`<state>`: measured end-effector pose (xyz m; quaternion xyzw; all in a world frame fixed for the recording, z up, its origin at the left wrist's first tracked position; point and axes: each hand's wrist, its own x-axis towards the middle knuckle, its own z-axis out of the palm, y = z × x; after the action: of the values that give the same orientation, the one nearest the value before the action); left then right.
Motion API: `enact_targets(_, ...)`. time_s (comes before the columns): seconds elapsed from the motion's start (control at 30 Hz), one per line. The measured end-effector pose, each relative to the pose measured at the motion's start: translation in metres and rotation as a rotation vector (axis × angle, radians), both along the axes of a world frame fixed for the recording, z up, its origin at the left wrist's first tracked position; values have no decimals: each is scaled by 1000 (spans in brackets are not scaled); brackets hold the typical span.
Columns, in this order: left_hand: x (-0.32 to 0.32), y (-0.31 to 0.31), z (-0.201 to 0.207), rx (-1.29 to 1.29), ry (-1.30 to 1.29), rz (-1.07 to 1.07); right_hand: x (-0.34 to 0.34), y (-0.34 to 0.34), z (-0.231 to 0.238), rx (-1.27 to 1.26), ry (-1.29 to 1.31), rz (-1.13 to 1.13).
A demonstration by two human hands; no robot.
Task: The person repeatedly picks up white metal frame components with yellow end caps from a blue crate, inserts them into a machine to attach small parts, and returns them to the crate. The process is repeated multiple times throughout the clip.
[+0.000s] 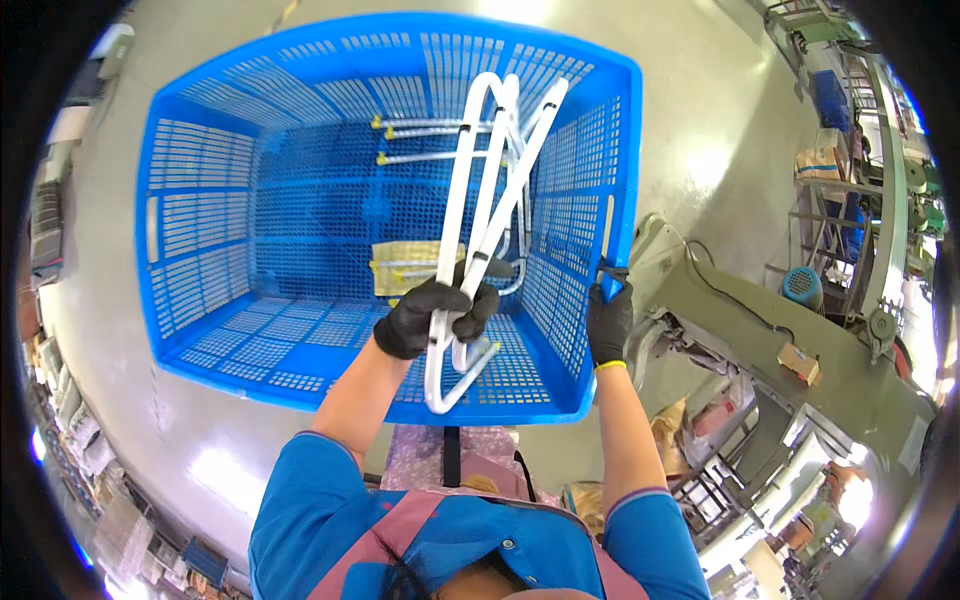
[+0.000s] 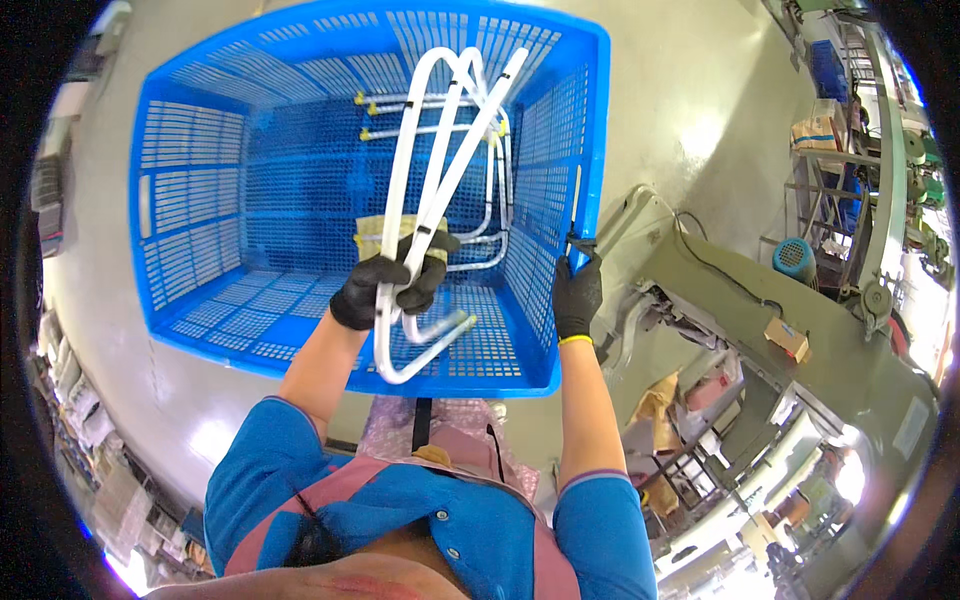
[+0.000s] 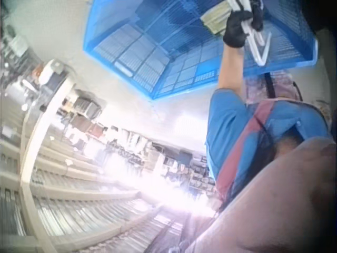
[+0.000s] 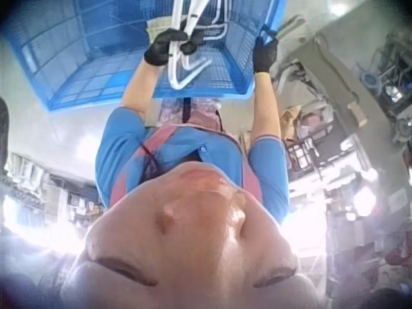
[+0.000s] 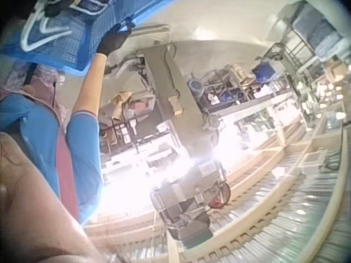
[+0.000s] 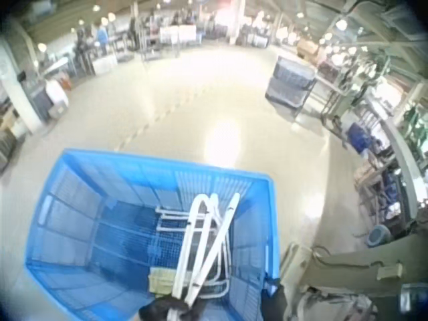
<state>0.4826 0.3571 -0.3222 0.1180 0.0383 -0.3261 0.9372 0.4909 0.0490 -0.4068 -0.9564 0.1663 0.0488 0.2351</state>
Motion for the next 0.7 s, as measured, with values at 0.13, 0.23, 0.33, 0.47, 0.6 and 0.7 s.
enact_targets(0.13, -45, -18, 96, 124, -60, -10, 4, -1, 25, -95, 262, 45)
enact_targets(0.23, -81, -55, 146, 304, -29, -70, 2, -1, 78, -79, 369, 154)
enact_targets(0.33, -112, -93, 184, 135, -103, -104, -11, -4, 159, 1025, 269, 179)
enact_targets(0.47, -165, -140, 233, 210, -247, -161, -25, -10, 279, 1870, 222, 544)
enact_targets(0.6, -217, -188, 278, 426, -364, -319, -62, -35, 366, 2179, 184, 749)
enact_targets(0.7, -255, -217, 307, 798, -444, -203, -107, -64, 399, 2345, 305, 746)
